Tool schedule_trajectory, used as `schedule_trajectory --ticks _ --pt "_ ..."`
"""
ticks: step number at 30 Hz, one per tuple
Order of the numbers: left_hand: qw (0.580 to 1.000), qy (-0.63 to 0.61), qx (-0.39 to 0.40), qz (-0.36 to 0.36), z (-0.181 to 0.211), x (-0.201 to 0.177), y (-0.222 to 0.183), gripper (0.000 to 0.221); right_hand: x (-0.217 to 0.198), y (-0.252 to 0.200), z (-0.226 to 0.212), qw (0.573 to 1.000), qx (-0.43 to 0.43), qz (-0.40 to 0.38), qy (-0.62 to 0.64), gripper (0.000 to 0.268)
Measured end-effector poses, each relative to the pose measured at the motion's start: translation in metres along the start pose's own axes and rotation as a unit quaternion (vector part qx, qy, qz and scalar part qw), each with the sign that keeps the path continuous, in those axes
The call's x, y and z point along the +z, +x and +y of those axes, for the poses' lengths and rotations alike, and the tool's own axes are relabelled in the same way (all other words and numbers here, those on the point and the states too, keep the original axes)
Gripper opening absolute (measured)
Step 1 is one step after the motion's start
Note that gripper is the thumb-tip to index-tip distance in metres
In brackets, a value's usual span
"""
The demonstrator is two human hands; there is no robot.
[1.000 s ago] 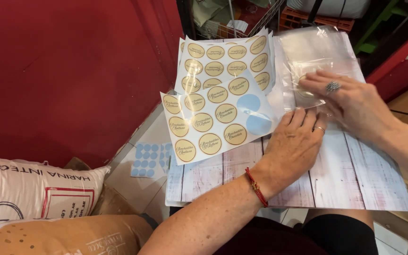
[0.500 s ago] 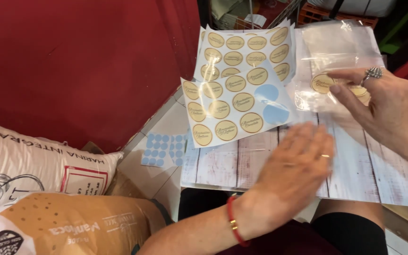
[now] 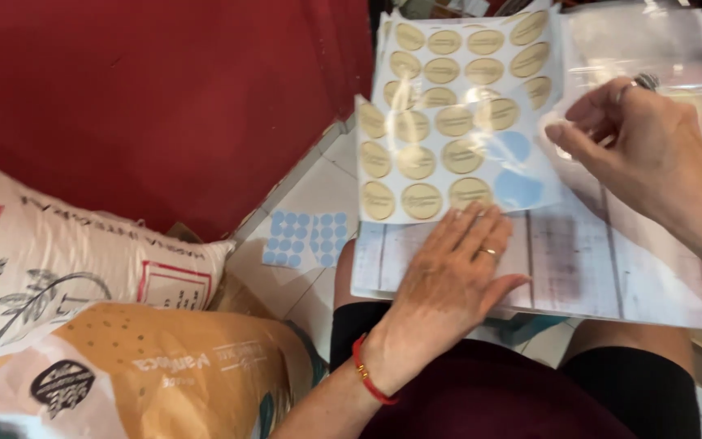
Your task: Peeling stickers from a sheet and applying them to plastic bags
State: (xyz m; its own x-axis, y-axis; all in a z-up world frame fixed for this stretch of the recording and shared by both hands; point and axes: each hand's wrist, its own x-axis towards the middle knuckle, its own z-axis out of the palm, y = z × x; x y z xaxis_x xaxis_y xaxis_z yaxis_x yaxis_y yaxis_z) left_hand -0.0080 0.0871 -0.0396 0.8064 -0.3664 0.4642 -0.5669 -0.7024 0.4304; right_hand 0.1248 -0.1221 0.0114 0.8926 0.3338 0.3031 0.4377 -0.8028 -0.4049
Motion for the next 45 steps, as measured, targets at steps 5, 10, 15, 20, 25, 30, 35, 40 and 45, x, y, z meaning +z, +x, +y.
schedule_trajectory --ticks 5,10,15,20,25,30,35,40,45 --pt "1.0 -0.02 0.01 0.005 0.0 -0.004 -0.01 0.055 0.018 -0.002 -0.009 0.992 0.099 -0.066 0.046 0.05" --pt "0.998 0.005 -0.02 0.057 -0.01 -0.024 -0.029 0.045 0.027 0.001 0.031 0.959 0.087 -0.022 0.268 0.046" --pt "0.994 -0.003 -0.075 0.08 -0.017 -0.035 -0.042 0.045 0.018 0.018 0.058 0.944 0.103 -0.009 0.314 0.034" --pt "0.998 0.035 -0.033 0.048 -0.014 -0.025 -0.043 0.053 0.032 0.028 0.059 0.931 0.119 0.039 0.343 0.035" --pt "0.998 0.03 0.013 0.048 0.001 -0.028 -0.055 0.026 0.038 0.03 0.045 0.915 0.1 0.062 0.387 0.034" --pt "0.995 0.001 0.066 0.076 0.007 -0.032 -0.058 0.01 0.031 0.014 0.003 0.989 0.02 0.042 0.142 0.045" --pt "0.996 0.014 0.073 0.056 0.009 -0.036 -0.059 0.032 0.01 0.001 -0.011 0.984 0.08 0.017 0.158 0.037" --pt "0.994 -0.058 0.084 0.049 0.018 -0.046 -0.053 0.016 -0.007 -0.041 -0.015 0.955 0.24 -0.079 0.158 0.03" --pt "0.996 -0.01 0.075 0.045 0.034 -0.03 -0.038 0.025 -0.016 -0.073 -0.049 0.891 0.343 -0.193 0.227 0.025"
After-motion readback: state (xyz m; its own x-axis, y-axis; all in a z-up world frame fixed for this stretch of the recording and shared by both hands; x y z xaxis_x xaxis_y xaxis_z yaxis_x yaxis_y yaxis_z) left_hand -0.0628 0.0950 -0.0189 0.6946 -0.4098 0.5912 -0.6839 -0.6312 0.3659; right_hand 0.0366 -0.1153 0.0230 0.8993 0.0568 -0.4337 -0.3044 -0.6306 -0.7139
